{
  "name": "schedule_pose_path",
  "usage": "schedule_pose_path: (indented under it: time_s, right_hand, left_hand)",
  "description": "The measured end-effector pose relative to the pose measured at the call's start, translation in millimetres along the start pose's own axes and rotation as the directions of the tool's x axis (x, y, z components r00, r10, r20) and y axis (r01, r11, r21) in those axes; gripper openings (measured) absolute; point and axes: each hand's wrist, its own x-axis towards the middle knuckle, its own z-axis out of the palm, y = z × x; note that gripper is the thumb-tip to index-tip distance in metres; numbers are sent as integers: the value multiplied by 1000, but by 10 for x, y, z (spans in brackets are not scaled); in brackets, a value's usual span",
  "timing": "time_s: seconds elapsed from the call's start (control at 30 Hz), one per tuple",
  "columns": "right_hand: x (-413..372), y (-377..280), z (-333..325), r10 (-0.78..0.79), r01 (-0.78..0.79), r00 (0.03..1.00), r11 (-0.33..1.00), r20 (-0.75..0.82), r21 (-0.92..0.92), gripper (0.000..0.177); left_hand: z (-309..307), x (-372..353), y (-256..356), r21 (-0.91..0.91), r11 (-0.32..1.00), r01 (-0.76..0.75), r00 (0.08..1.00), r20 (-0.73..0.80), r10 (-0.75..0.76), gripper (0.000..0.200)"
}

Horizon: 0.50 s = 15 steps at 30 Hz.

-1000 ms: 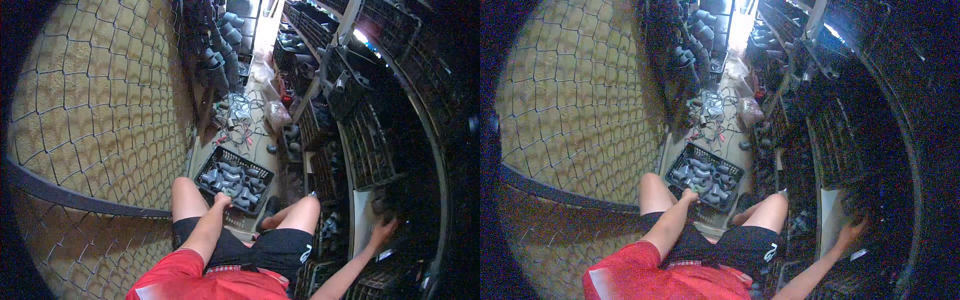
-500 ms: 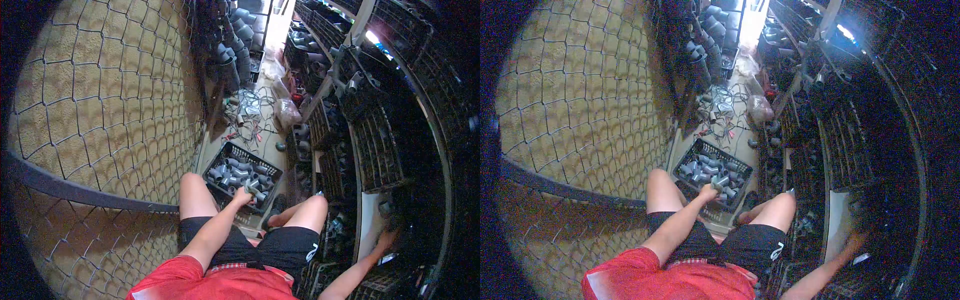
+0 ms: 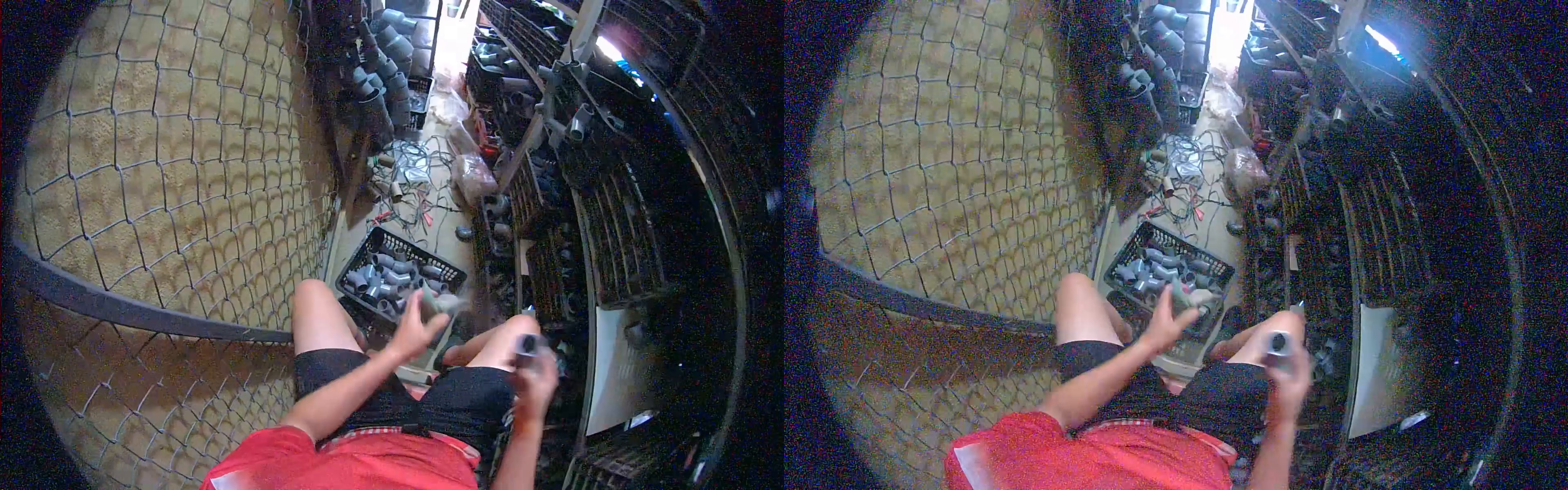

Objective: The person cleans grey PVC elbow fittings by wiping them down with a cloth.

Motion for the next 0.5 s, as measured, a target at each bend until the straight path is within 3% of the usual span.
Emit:
schedule_pose_path:
  time_s: [0.07,0.13,0.17,0.2,0.23,0.27,0.3,0.33,0.4,0.43,0.5]
  right_hand:
    - [-16,291,512,190,-202,961,978,202,41,49]
    - [55,657,756,118,-121,962,993,247,-4,48]
    - [59,663,788,117,-123,960,992,256,5,48]
    - [56,656,816,58,-4,927,989,371,-146,49]
    - [63,641,845,16,134,875,952,484,-274,49]
    - [67,559,875,-217,390,774,903,595,-178,53]
    - [28,388,895,-231,474,746,843,624,-254,55]
    - [-34,225,910,-240,552,718,768,654,-324,57]
    - [-164,99,925,-173,581,667,730,724,-361,59]
    - [-208,94,898,-139,580,681,702,718,-414,59]
    - [-187,114,799,-128,551,650,758,749,-349,59]
  left_hand:
    - [17,-289,381,-132,986,-106,981,146,125,57]
    - [-8,-483,576,115,878,-465,868,252,427,58]
    - [-37,-547,570,150,879,-454,886,185,426,56]
    - [-141,-587,585,160,876,-455,885,188,425,56]
    - [-311,-617,604,280,822,-497,858,298,417,56]
    - [-441,-638,610,385,747,-541,827,405,390,57]
    - [-492,-647,553,307,827,-470,841,439,315,50]
    - [-556,-656,520,308,827,-470,841,442,313,50]
    - [-657,-668,518,403,742,-536,746,638,192,38]
    - [-661,-661,545,338,834,-437,736,667,115,29]
    - [-639,-669,527,304,829,-469,681,722,121,27]
